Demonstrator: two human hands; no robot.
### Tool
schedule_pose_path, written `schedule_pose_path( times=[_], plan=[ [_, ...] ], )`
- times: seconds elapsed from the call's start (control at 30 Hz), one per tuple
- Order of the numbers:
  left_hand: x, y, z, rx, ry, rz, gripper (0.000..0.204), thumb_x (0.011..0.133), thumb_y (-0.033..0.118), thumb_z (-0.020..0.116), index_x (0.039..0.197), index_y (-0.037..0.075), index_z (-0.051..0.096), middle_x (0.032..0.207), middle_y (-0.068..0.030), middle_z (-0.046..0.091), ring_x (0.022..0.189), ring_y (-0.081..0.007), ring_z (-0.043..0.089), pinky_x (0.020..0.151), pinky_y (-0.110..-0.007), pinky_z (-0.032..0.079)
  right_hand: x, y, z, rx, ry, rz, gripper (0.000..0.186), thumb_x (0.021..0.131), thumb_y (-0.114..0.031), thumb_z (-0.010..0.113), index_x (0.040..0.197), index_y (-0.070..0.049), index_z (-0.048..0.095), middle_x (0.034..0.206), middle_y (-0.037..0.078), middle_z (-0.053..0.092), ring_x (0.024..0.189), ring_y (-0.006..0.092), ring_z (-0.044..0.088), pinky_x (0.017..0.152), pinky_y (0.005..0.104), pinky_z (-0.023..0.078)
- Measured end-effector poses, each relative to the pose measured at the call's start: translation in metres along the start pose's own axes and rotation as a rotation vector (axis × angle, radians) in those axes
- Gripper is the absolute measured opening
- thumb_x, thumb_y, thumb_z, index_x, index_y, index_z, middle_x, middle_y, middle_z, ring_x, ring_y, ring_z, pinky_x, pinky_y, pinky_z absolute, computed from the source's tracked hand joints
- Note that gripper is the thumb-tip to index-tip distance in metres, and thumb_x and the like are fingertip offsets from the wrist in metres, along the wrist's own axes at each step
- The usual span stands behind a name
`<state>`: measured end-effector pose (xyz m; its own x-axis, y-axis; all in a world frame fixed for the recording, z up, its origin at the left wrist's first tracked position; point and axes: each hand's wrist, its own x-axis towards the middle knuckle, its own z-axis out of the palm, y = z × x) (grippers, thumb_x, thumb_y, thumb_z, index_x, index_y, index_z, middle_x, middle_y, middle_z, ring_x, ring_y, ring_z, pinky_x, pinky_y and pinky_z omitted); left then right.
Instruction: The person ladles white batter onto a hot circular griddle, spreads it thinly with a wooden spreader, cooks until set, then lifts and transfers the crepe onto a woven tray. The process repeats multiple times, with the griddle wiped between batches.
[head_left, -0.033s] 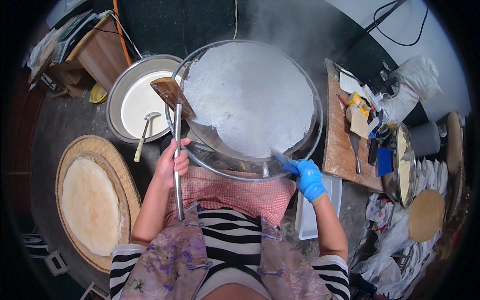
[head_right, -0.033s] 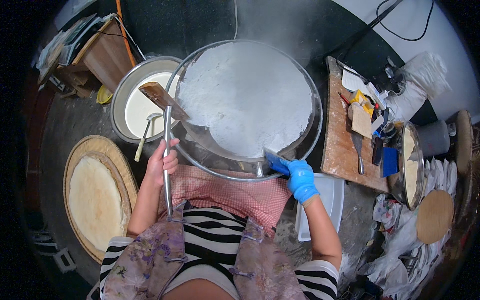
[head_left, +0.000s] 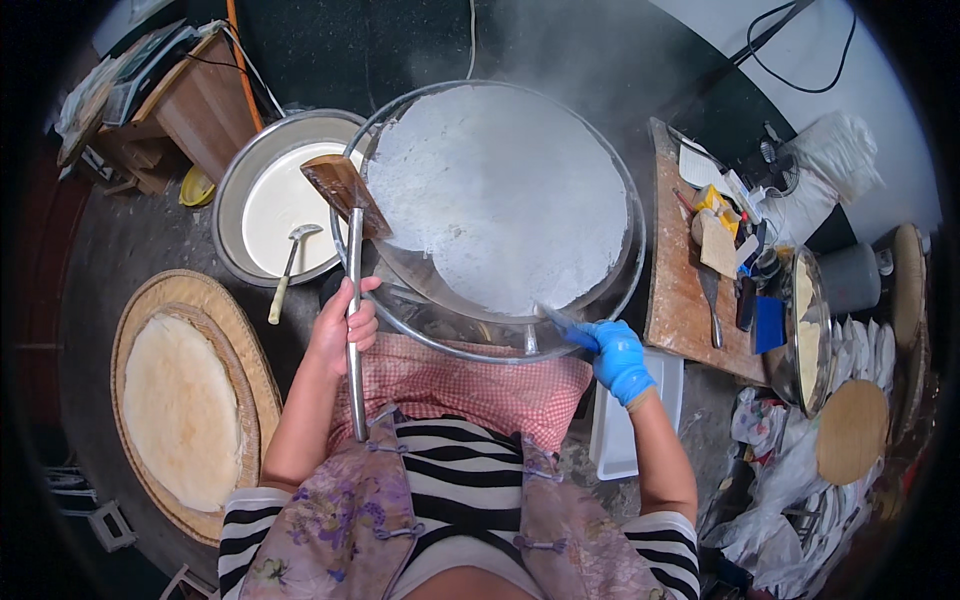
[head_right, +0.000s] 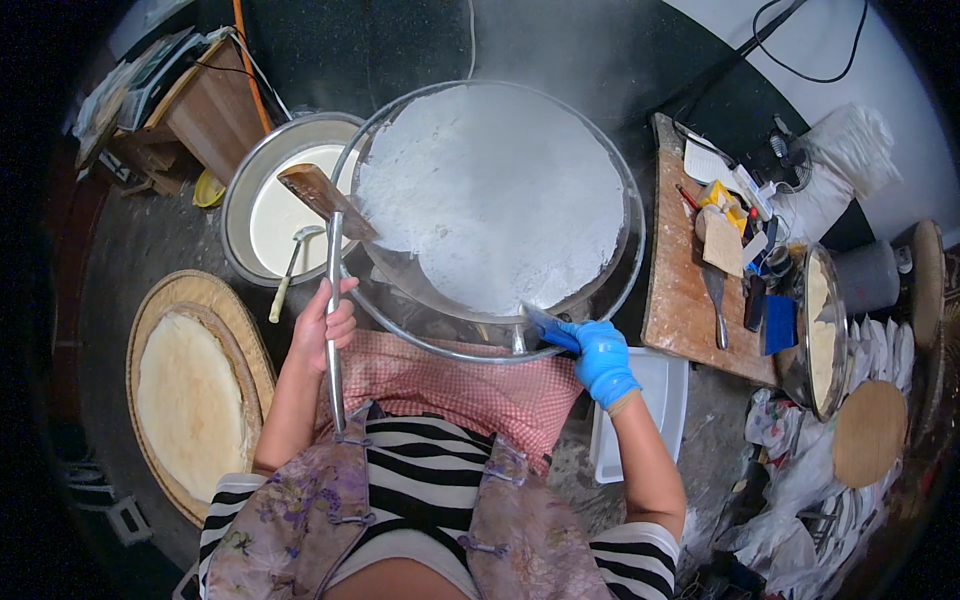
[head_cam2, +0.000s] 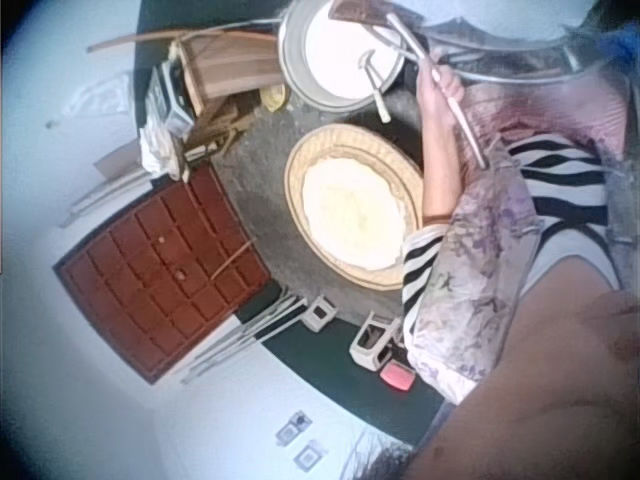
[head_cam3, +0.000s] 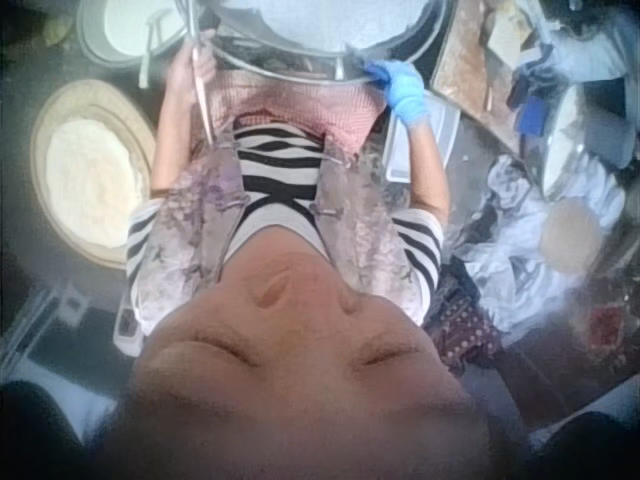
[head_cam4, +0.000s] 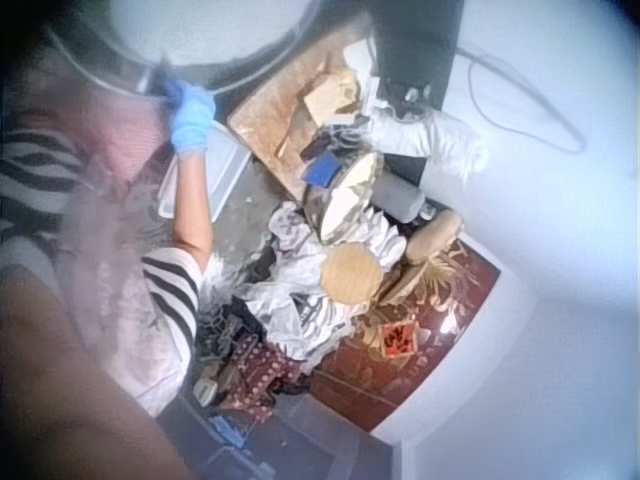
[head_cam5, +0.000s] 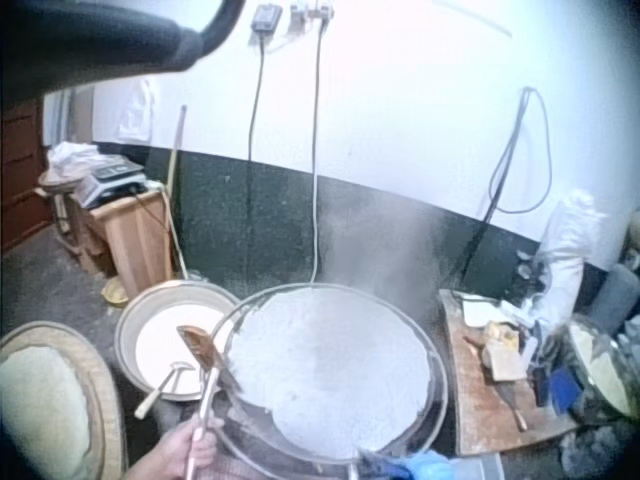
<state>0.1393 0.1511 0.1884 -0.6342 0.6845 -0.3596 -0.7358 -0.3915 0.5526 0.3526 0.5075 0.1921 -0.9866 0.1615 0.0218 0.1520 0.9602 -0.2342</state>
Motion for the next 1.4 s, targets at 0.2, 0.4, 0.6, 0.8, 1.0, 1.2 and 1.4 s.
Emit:
schedule_pose_path(
  times=[0.2,0.4,0.6,0.8,1.0,1.2,1.4],
  plan=[
    [-0.004,0.003,0.002,0.024,0.031,0.023,0.042,0.096,0.039,0.035,0.117,0.005,0.047,0.055,0.0053,0.031,0.042,-0.0042,0.028,0.035,-0.019,0.026,0.031,0.056,-0.02,-0.002,0.275,0.282,0.038,0.068,0.007,0.052,0.096,-0.012,0.067,0.086,0.017,0.063,0.08,0.0352,0.06,0.073,0.0406,0.048],
    [-0.008,0.004,-0.001,0.025,0.028,0.016,0.041,0.096,0.04,0.036,0.115,0.006,0.047,0.055,0.0053,0.031,0.042,-0.0049,0.029,0.036,-0.02,0.027,0.035,0.072,0.004,-0.211,0.156,0.333,0.041,0.067,0.005,0.054,0.101,-0.015,0.066,0.084,0.017,0.061,0.079,0.0366,0.058,0.073,0.0437,0.047],
    [-0.002,0.001,-0.004,0.046,0.025,0.004,0.041,0.095,0.041,0.036,0.114,0.006,0.047,0.055,0.0054,0.031,0.042,-0.0046,0.029,0.037,-0.02,0.027,0.012,0.048,0.014,-0.268,0.037,0.234,0.046,0.061,0.004,0.056,0.101,-0.016,0.065,0.081,0.013,0.061,0.073,0.0343,0.054,0.066,0.042,0.046],
    [0.001,-0.002,-0.007,0.046,0.009,-0.008,0.042,0.095,0.042,0.037,0.114,0.006,0.048,0.054,0.0058,0.03,0.041,-0.0045,0.029,0.036,-0.02,0.028,-0.003,0.012,-0.01,-0.024,-0.087,0.117,0.045,0.07,0.004,0.053,0.107,-0.019,0.064,0.088,0.014,0.064,0.079,0.0334,0.059,0.078,0.0391,0.045],
    [-0.004,0.002,-0.017,0.032,0.022,0.035,0.042,0.095,0.041,0.036,0.114,0.006,0.05,0.054,0.0059,0.031,0.041,-0.0045,0.029,0.036,-0.02,0.027,0.003,0.028,-0.028,0.141,0.104,0.057,0.043,0.065,0.009,0.05,0.1,-0.011,0.066,0.088,0.017,0.063,0.082,0.0332,0.059,0.075,0.0388,0.047],
    [-0.009,0.004,-0.02,0.017,0.046,0.085,0.038,0.096,0.038,0.038,0.113,0.006,0.05,0.054,0.0055,0.031,0.04,-0.0046,0.029,0.035,-0.02,0.026,0.035,0.096,-0.031,0.095,0.16,0.478,0.037,0.073,0.004,0.05,0.106,-0.009,0.062,0.099,0.021,0.061,0.095,0.0345,0.059,0.081,0.0384,0.047],
    [-0.009,0.003,-0.015,0.173,0.147,0.166,0.019,0.093,0.02,0.047,0.106,0.007,0.051,0.052,0.0049,0.033,0.038,-0.0049,0.031,0.034,-0.02,0.028,0.085,0.136,-0.032,0.045,0.179,0.503,0.033,0.078,-0.002,0.05,0.107,-0.011,0.06,0.101,0.021,0.061,0.096,0.0363,0.058,0.082,0.0417,0.046]
  ],
)
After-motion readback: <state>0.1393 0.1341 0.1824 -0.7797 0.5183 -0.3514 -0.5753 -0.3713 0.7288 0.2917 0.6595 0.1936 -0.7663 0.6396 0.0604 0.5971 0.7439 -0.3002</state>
